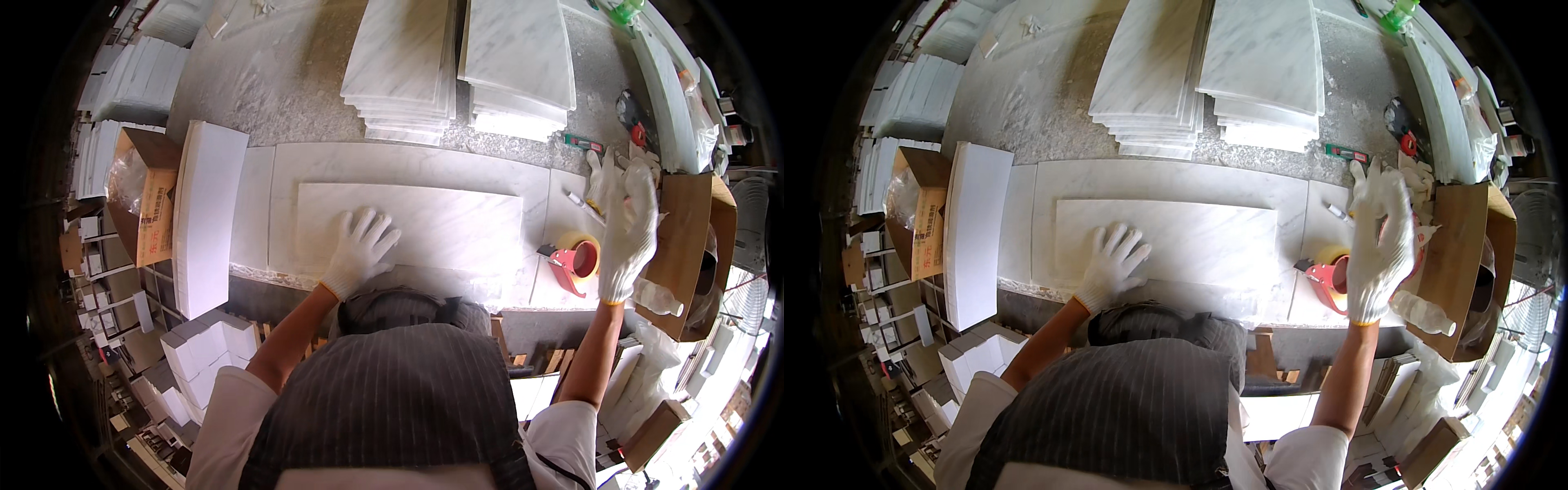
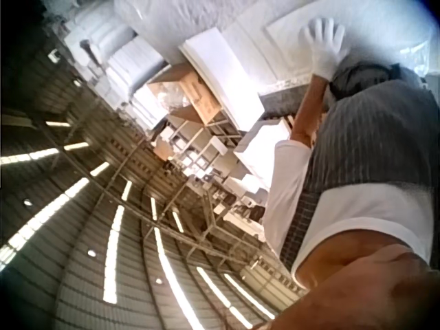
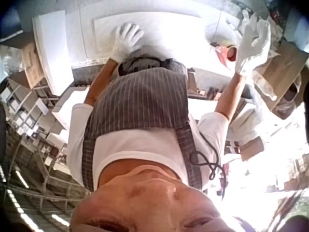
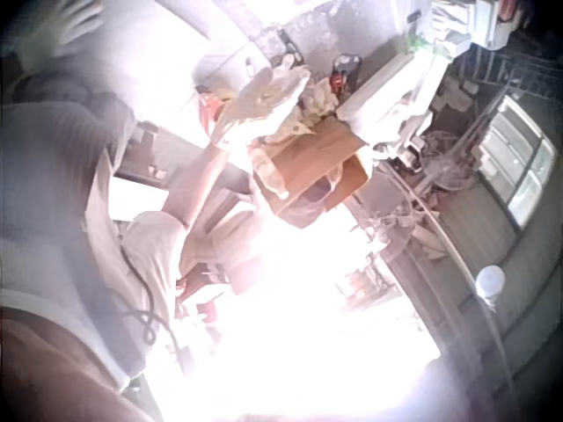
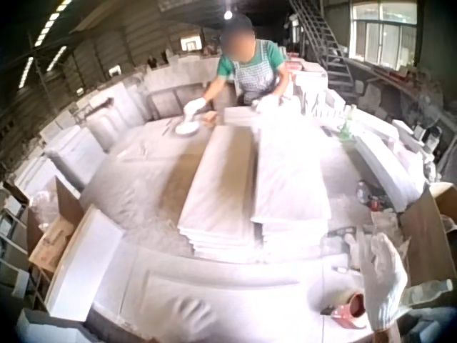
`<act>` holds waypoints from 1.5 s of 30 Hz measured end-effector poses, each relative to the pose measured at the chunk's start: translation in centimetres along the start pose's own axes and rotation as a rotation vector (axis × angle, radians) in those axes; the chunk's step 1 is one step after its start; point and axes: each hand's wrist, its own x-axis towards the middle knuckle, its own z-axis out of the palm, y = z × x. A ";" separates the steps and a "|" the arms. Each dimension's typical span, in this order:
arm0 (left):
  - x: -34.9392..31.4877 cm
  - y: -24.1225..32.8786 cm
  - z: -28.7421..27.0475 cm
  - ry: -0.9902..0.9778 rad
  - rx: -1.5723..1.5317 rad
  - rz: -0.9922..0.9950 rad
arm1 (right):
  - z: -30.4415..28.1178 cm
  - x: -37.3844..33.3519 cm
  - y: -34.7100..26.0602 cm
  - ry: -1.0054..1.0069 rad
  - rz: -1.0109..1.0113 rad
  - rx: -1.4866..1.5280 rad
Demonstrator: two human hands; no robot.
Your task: The person wraps white rectangular tiles in plastic film and places them into a cardboard box. They use a red tape dispenser to seal the box flaps. The person repeats this process with multiple tiles, stacking them inside the box.
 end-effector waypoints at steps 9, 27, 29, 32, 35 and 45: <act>-0.4 -0.4 0.7 -0.023 -0.010 0.013 | 1.9 -14.3 14.6 -0.291 -0.197 -0.586; -7.4 -7.6 2.2 0.360 -0.572 -1.129 | 11.7 -14.6 9.4 -0.425 0.294 -0.191; -7.4 -8.1 2.9 0.402 -0.527 -1.106 | 11.7 -14.9 9.6 -0.420 0.273 -0.167; -7.6 -9.4 3.3 0.328 -0.676 -1.104 | 11.7 -14.8 9.7 -0.406 0.272 -0.141; -7.9 -10.3 4.0 0.369 -0.773 -1.063 | 12.6 -15.4 11.7 -0.380 0.336 0.020; -3.2 -9.3 -2.3 0.384 -0.423 -0.782 | 9.8 -8.6 3.5 -0.319 0.255 -0.278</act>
